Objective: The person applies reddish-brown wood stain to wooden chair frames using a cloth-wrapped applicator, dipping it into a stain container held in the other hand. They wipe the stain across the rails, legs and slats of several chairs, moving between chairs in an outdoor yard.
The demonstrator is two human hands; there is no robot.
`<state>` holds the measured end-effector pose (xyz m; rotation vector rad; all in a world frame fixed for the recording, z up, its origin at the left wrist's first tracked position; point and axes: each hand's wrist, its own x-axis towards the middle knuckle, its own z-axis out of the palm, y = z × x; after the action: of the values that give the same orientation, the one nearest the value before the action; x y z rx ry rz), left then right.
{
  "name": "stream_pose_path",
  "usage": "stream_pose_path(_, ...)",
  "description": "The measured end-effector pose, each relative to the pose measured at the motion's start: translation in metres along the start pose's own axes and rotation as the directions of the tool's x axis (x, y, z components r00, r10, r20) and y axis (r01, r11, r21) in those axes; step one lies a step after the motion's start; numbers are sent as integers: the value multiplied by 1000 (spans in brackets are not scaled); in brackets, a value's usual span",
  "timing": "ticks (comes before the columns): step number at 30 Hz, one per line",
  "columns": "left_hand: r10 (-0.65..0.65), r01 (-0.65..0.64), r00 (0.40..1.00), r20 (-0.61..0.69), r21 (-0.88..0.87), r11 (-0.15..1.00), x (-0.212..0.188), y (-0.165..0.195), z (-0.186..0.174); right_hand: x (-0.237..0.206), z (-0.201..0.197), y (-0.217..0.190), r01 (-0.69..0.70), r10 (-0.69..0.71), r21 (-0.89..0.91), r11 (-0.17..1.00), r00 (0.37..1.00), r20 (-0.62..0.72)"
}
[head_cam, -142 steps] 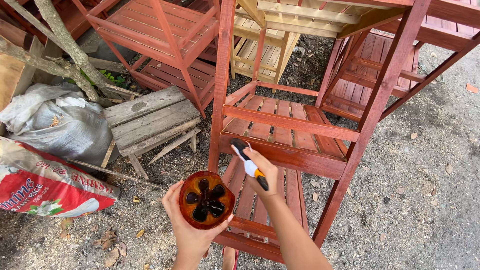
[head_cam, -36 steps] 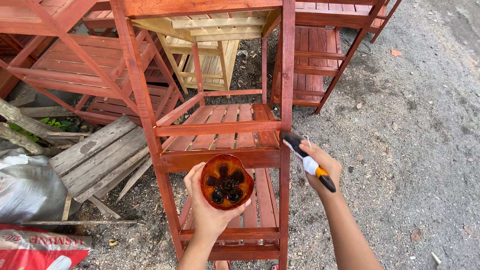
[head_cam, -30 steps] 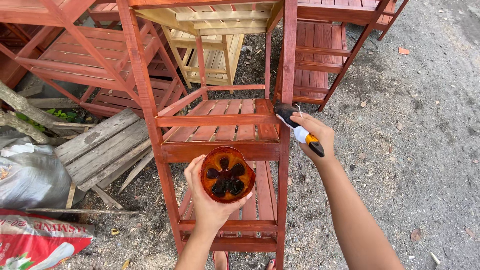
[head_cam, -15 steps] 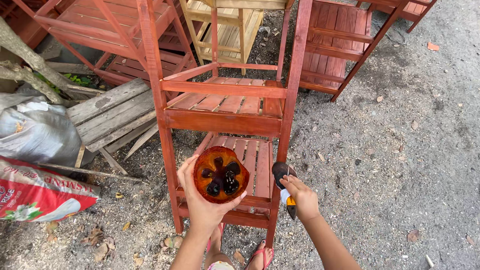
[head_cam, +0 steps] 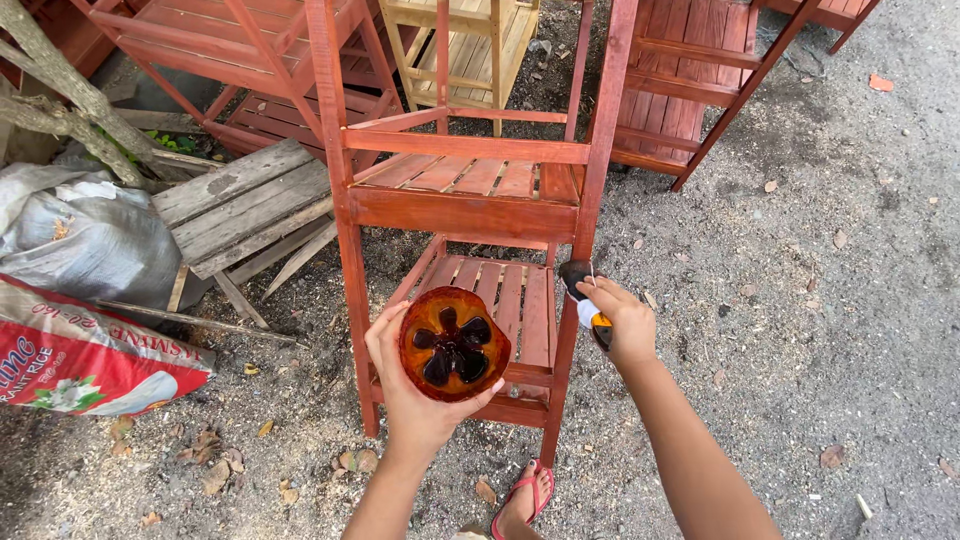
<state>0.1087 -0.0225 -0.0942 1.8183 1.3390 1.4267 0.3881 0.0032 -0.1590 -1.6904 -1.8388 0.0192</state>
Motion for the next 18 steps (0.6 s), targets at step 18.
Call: stream_pose_path(18, -167, 171, 984, 62, -61, 983, -101, -50, -47, -177, 56, -63, -467, 475, -143, 873, 747, 466)
